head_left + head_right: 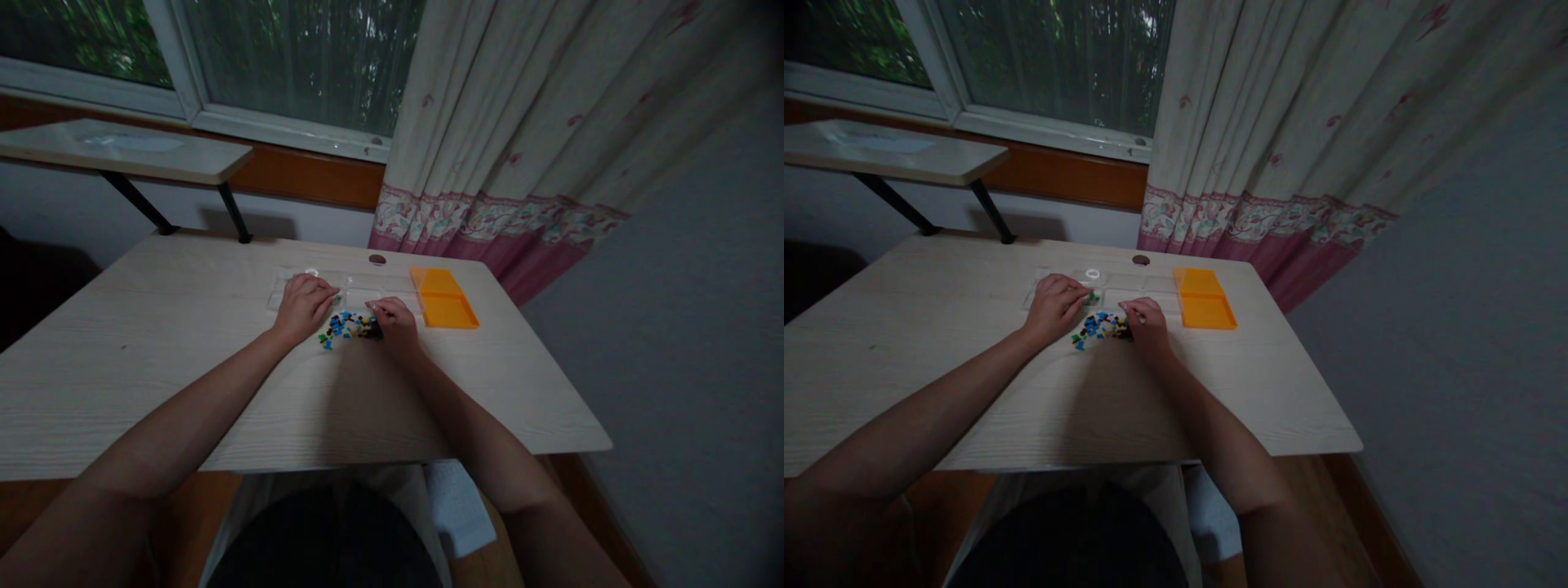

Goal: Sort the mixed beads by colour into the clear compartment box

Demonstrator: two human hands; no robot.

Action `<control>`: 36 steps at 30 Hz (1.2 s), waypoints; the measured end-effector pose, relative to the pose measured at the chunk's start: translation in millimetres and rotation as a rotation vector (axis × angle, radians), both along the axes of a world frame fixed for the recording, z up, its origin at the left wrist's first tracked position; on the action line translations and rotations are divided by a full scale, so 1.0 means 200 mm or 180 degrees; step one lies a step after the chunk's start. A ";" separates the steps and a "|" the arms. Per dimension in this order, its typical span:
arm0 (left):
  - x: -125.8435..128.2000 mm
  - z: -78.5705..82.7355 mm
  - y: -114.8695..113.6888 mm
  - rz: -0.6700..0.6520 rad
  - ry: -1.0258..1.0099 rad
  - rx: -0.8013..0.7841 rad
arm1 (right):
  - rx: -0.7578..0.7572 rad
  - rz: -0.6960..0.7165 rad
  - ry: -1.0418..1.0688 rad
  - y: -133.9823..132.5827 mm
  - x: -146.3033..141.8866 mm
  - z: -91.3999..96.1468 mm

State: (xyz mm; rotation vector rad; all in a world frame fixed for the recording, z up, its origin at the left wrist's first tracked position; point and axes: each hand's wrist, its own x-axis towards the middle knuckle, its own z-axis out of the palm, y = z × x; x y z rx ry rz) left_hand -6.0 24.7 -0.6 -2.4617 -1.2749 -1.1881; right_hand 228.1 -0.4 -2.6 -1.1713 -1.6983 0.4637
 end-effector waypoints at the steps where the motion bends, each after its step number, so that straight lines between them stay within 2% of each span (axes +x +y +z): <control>1: -0.01 0.00 0.01 0.0090 -0.0062 -0.0044 | 0.0013 -0.0090 -0.0075 0.01 0.01 0.00; 4: -0.03 -0.02 0.04 0.0330 -0.0236 -0.0137 | 0.0107 -0.0305 -0.0510 0.04 0.07 0.01; 7: -0.04 -0.02 0.04 0.0445 -0.0297 -0.0195 | 0.0132 -0.0469 -0.1281 0.05 0.12 0.03; 10: -0.03 -0.02 0.04 0.0474 -0.0260 -0.0222 | 0.0021 -0.0517 -0.2061 0.05 0.15 0.06; 13: -0.03 -0.02 0.03 0.0492 -0.0221 -0.0221 | -0.0102 -0.0468 -0.2504 0.03 0.16 0.07; 21: -0.03 -0.04 0.05 0.0413 -0.0269 -0.0126 | -0.0056 -0.0188 -0.2708 0.01 0.11 0.05; 27: -0.03 -0.04 0.05 0.0412 -0.0257 -0.0144 | -0.0100 -0.0294 -0.2756 0.01 0.11 0.06; 36: -0.04 -0.04 0.05 0.0378 -0.0213 -0.0140 | -0.0075 -0.0145 -0.2786 0.00 0.08 0.06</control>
